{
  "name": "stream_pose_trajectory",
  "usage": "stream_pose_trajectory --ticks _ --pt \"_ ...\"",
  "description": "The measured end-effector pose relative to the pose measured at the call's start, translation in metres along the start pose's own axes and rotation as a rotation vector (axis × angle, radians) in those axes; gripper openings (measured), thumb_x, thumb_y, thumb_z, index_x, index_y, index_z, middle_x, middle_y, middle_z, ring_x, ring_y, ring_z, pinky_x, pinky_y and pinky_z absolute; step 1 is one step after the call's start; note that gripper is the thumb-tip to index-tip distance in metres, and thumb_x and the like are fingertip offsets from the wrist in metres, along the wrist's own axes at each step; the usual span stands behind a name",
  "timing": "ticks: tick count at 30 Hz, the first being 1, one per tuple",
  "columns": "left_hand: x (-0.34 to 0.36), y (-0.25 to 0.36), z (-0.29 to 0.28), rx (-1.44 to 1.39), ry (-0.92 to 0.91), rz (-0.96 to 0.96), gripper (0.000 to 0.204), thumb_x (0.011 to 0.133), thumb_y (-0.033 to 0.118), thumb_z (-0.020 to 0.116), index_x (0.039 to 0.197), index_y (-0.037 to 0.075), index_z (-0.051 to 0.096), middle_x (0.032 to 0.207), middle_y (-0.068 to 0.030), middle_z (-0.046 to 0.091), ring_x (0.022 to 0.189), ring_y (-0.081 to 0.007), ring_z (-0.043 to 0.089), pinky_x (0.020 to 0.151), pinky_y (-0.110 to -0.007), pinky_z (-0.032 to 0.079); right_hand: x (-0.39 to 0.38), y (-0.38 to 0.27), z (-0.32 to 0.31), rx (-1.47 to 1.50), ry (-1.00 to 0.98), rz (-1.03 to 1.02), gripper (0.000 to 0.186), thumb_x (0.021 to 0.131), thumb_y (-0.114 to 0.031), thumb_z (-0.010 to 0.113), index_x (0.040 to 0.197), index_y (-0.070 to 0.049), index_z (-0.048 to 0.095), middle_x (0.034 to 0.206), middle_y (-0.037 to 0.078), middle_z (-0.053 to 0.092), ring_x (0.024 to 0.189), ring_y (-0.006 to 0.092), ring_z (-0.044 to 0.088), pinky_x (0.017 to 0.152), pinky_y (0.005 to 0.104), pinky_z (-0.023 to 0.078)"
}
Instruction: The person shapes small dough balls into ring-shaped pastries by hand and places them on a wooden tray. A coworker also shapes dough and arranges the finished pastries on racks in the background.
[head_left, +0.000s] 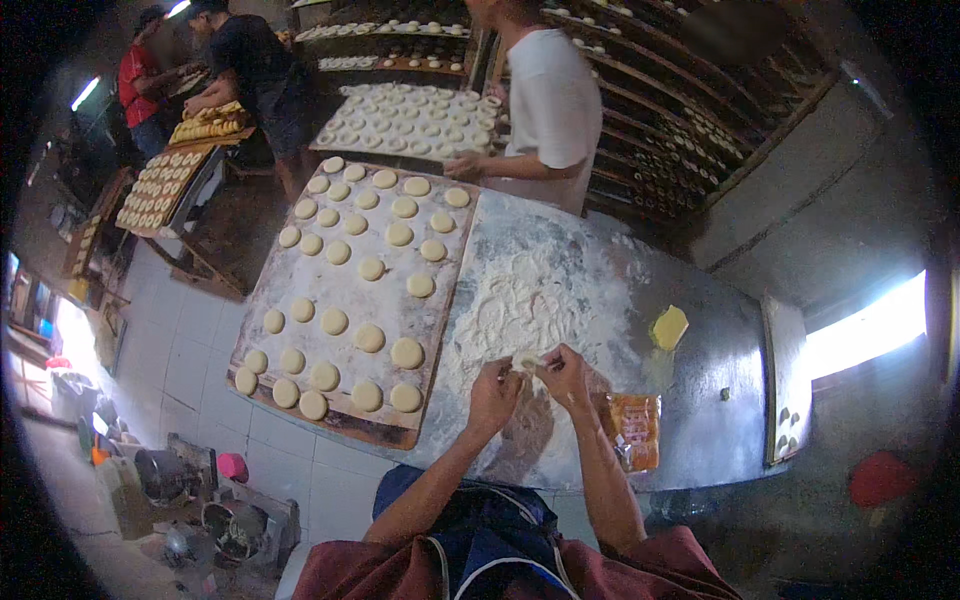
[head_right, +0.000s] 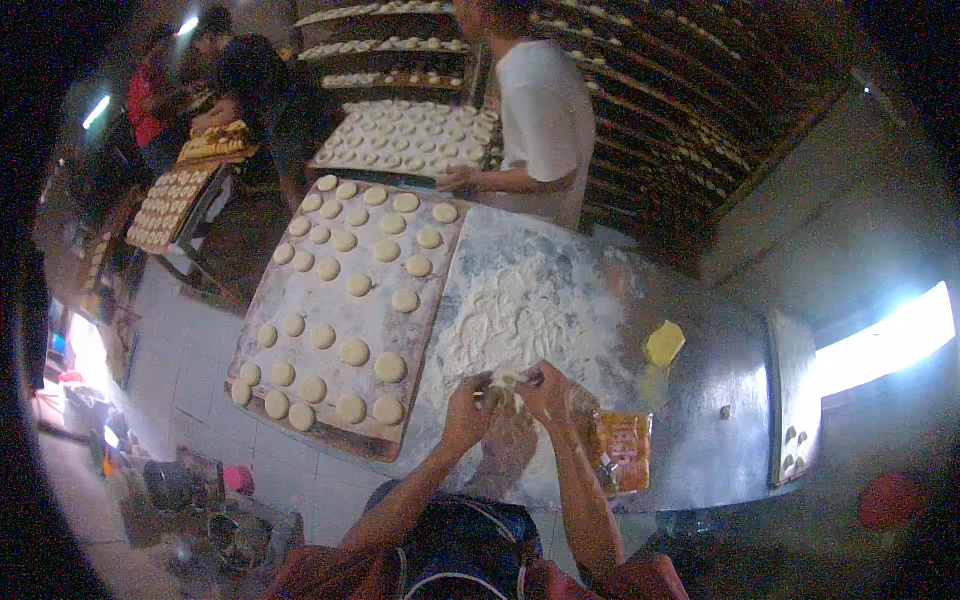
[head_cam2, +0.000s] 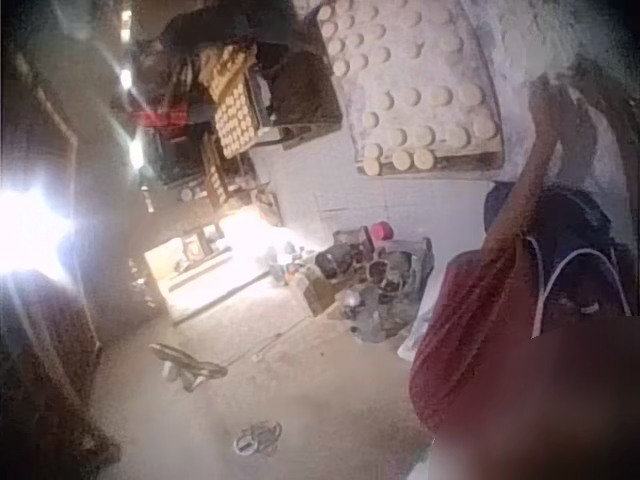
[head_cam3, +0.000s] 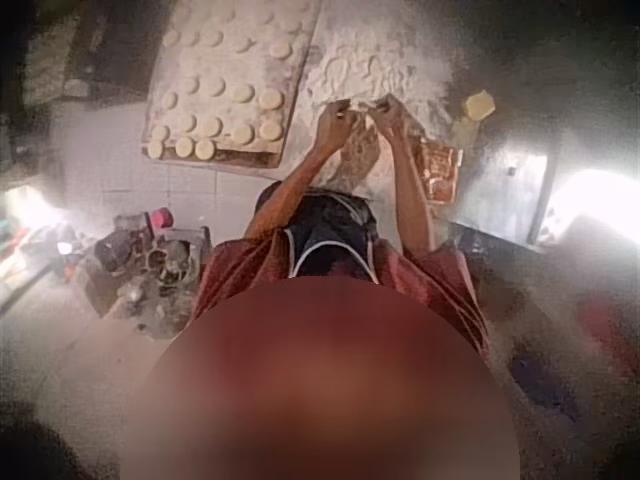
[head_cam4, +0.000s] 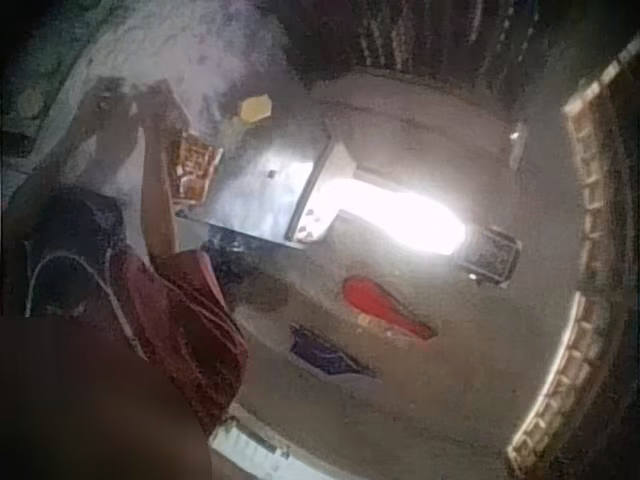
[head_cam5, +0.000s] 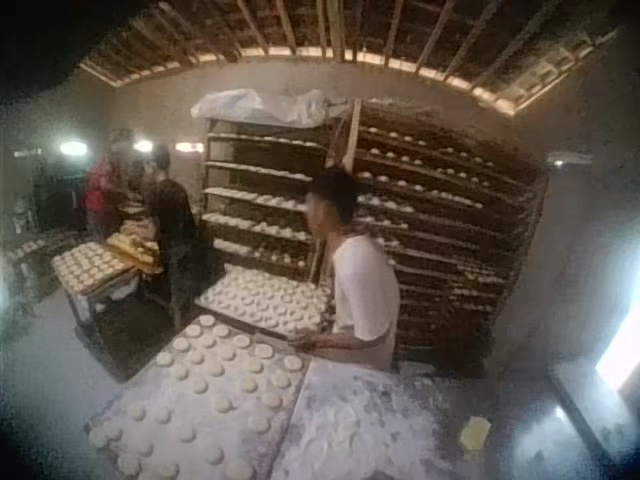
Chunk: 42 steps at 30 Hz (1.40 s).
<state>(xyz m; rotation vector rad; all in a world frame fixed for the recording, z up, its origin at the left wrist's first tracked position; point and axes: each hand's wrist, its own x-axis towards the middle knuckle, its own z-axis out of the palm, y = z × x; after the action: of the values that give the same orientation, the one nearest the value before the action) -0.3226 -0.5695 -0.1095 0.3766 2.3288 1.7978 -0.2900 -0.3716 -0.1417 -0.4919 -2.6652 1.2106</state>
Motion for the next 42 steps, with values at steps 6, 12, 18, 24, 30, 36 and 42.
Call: stream_pose_trajectory --ticks 6,12,18,24,30,36,42 --pt "-0.01 0.004 0.013 -0.346 -0.174 -0.147 0.026 0.099 0.017 0.068 0.115 -0.004 0.069 0.106 -0.0128 0.073 0.095 -0.0183 0.071 0.077 -0.033 0.058 -0.043 -0.053 -0.023 0.366 -0.007 0.082 0.049 0.079 -0.007 0.078 0.12 -0.001 0.052 0.093 0.01 0.071 0.086 0.0144 0.065 0.077 0.0314 0.054" --pt "-0.037 0.008 0.046 -0.649 -0.05 -0.163 0.031 0.101 0.015 0.065 0.128 -0.001 0.059 0.113 -0.0118 0.071 0.102 -0.0175 0.068 0.085 -0.031 0.056 -0.053 -0.03 -0.036 0.572 -0.221 -0.001 0.059 0.083 -0.014 0.075 0.133 -0.002 0.047 0.104 0.017 0.07 0.092 0.022 0.069 0.079 0.0341 0.057" --pt "-0.061 0.028 0.047 -0.928 -0.244 -0.257 0.05 0.094 -0.005 0.065 0.138 0.01 0.046 0.117 -0.0082 0.066 0.103 -0.0183 0.065 0.085 -0.031 0.055 -0.043 -0.025 -0.049 1.1 -0.364 0.42 0.042 0.1 -0.032 0.056 0.131 -0.004 0.052 0.111 0.013 0.065 0.094 0.0211 0.065 0.08 0.033 0.055" --pt "-0.054 -0.004 0.065 -1.143 0.049 -0.21 0.027 0.102 0.018 0.053 0.127 0.009 0.047 0.106 -0.0078 0.06 0.094 -0.0194 0.063 0.079 -0.028 0.053 -0.063 -0.007 -0.002 0.934 -0.045 0.37 0.045 0.105 -0.035 0.049 0.14 -0.008 0.054 0.108 0.01 0.061 0.094 0.0248 0.062 0.076 0.041 0.055" --pt "-0.045 0.008 0.059 -0.169 0.316 0.161 0.025 0.102 0.033 0.048 0.102 0.008 0.048 0.093 -0.0045 0.053 0.071 -0.0133 0.057 0.055 -0.031 0.045 -0.077 -0.002 0.004 -0.331 0.158 -0.659 0.041 0.105 -0.032 0.05 0.131 -0.002 0.06 0.09 0.01 0.066 0.082 0.0246 0.065 0.07 0.0397 0.053" --pt "-0.037 -0.016 0.027 0.443 0.296 0.346 0.025 0.098 0.032 0.057 0.088 0.011 0.051 0.081 -0.0047 0.05 0.062 -0.0174 0.05 0.052 -0.031 0.042 -0.067 -0.07 0.015 0.373 -0.261 0.4 0.055 0.104 -0.048 0.047 0.111 0.002 0.067 0.09 0.017 0.068 0.077 0.0251 0.064 0.072 0.0435 0.052" --pt "-0.056 -0.029 -0.028 -0.579 0.217 -0.231 0.025 0.099 0.025 0.048 0.088 0.002 0.048 0.074 -0.0125 0.053 0.06 -0.0294 0.055 0.056 -0.043 0.045 -0.085 -0.13 0.05 0.508 -0.23 0.277 0.04 0.102 -0.032 0.053 0.117 0.003 0.061 0.088 0.015 0.066 0.082 0.0296 0.062 0.075 0.0446 0.051"
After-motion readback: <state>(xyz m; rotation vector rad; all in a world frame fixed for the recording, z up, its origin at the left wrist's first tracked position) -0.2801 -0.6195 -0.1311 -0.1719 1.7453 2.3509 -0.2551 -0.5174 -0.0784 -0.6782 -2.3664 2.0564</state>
